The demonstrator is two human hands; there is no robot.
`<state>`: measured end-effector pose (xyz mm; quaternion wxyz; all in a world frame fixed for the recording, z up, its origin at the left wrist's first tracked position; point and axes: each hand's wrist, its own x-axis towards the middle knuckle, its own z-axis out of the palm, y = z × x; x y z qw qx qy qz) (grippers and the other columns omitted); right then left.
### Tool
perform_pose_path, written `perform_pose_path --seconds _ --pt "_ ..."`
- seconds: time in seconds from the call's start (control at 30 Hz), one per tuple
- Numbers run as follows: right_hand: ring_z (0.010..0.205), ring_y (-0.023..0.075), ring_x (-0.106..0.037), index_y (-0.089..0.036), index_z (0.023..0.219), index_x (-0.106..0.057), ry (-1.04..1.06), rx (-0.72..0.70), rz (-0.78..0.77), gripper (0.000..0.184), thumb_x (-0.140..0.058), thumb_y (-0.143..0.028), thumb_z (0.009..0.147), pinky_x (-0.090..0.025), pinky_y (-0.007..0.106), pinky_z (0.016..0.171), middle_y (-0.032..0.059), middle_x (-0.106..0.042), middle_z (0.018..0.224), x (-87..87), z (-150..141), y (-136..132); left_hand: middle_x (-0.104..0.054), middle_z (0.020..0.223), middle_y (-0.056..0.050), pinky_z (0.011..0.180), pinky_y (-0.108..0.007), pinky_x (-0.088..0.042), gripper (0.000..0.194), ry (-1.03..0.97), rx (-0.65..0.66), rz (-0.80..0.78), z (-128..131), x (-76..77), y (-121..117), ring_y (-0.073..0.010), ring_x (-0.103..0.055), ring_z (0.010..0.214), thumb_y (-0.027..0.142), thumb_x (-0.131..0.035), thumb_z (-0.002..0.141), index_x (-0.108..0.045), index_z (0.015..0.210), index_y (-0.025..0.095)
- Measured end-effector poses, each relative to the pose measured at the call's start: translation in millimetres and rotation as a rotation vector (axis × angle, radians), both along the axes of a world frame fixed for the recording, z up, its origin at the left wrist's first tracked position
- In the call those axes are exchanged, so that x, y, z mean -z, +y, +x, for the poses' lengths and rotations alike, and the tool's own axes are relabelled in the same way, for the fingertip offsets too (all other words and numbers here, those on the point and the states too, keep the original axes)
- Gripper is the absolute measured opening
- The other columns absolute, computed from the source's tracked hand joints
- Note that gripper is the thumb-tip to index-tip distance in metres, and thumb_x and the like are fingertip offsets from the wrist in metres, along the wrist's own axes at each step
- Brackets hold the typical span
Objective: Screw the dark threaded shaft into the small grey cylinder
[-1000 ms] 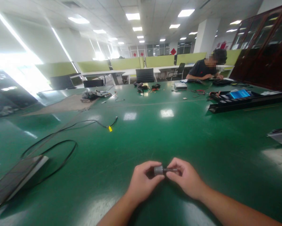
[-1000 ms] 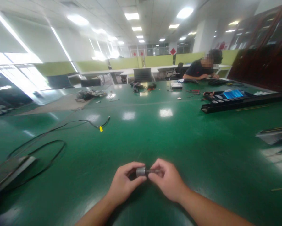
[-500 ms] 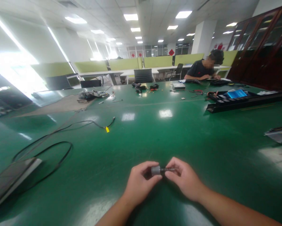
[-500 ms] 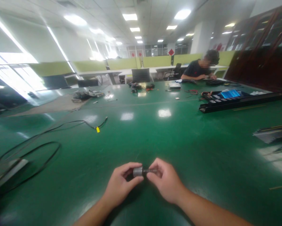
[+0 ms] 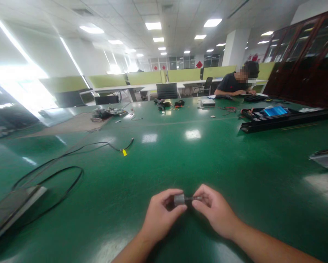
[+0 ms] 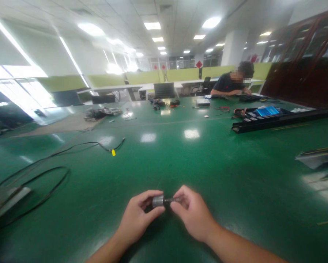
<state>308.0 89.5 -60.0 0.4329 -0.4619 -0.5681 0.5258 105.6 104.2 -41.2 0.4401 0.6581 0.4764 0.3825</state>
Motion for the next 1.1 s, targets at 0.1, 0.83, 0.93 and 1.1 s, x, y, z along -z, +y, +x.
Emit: perform_pose_path --seconds 0.1,0.83,0.93,1.1 --pt "0.065 0.0134 -0.051 -0.017 0.087 -0.057 0.007 0.000 -0.008 0.012 -0.063 -0.028 0.087 -0.037 0.025 0.062 -0.0017 -0.057 0.071 -0.5 -0.3 -0.1 -0.074 0.098 -0.007 0.083 -0.029 -0.055 0.031 0.000 0.003 -0.016 -0.3 -0.7 1.0 -0.0218 -0.071 0.090 0.028 -0.079 0.073 -0.072 0.101 0.018" --pt "0.066 0.0143 -0.054 -0.017 0.089 -0.057 0.000 0.033 -0.009 0.012 -0.062 -0.028 0.087 -0.040 0.026 0.062 -0.0009 -0.059 0.072 -1.2 1.5 0.0 -0.073 0.097 -0.009 0.086 -0.033 -0.055 0.036 -0.058 -0.054 -0.099 0.1 -5.1 2.0 -0.0237 -0.070 0.090 0.029 -0.079 0.069 -0.071 0.101 0.015" --pt "0.069 0.0151 -0.057 -0.017 0.089 -0.057 0.021 0.041 -0.002 0.011 -0.062 -0.027 0.087 -0.042 0.027 0.065 0.0001 -0.061 0.075 -1.1 1.1 1.0 -0.073 0.097 -0.009 0.086 -0.032 -0.055 0.036 -0.074 -0.057 -0.093 0.0 -4.7 3.0 -0.0230 -0.070 0.089 0.029 -0.079 0.070 -0.070 0.102 0.015" --pt "0.073 0.0168 -0.060 -0.017 0.089 -0.058 0.031 0.046 -0.004 0.011 -0.063 -0.027 0.086 -0.044 0.028 0.067 0.0017 -0.064 0.078 -3.7 0.7 2.3 -0.073 0.096 -0.008 0.083 -0.030 -0.055 0.036 -0.060 -0.078 -0.081 -1.7 -7.0 5.0 -0.0219 -0.069 0.087 0.030 -0.080 0.068 -0.071 0.100 0.015"
